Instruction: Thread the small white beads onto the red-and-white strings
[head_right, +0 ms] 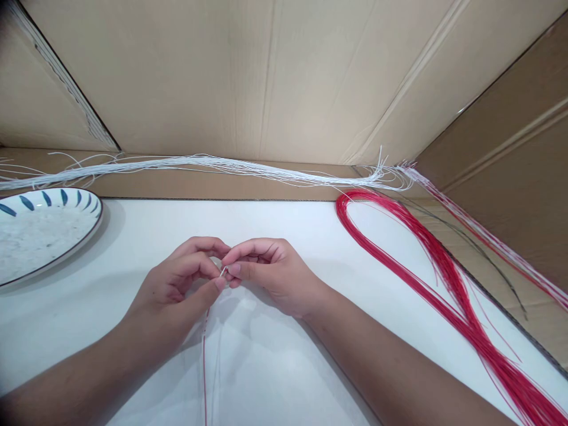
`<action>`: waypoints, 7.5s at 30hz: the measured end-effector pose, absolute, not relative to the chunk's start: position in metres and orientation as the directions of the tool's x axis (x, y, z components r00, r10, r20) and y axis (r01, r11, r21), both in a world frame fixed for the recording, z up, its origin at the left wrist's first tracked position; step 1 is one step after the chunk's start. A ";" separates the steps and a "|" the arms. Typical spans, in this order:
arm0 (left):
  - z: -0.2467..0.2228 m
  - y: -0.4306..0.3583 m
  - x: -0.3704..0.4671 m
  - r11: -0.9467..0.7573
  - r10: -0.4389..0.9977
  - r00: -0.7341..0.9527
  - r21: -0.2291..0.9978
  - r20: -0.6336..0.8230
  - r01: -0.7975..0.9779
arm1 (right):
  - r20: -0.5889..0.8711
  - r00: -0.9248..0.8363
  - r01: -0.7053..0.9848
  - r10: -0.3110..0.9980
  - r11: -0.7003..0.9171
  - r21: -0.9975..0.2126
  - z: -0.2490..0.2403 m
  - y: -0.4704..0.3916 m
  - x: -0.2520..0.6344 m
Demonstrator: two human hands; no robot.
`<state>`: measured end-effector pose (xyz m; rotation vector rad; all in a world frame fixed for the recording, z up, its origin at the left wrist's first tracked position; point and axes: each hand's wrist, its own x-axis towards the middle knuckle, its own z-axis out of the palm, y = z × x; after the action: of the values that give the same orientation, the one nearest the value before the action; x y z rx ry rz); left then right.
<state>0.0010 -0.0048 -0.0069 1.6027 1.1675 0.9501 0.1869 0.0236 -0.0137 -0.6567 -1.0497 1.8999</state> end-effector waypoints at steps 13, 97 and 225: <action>-0.002 -0.005 0.002 -0.163 0.960 0.266 0.954 0.093 0.253 | -0.054 -0.497 -0.411 0.866 -0.289 -0.864 -0.013 0.023 0.188; 0.008 -0.005 0.007 0.045 0.975 0.196 0.958 -0.104 0.285 | 0.195 -0.307 0.620 0.932 0.351 -0.702 -0.019 0.053 0.213; 0.010 -0.006 0.010 -0.010 0.986 0.167 0.975 -0.028 0.222 | 0.018 -0.486 -0.459 0.874 -0.238 -0.856 -0.017 0.027 0.191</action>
<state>0.0096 -0.0063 0.0098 1.4393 1.2439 0.9616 0.1907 0.0270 -0.0170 -0.6004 -1.0601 1.8544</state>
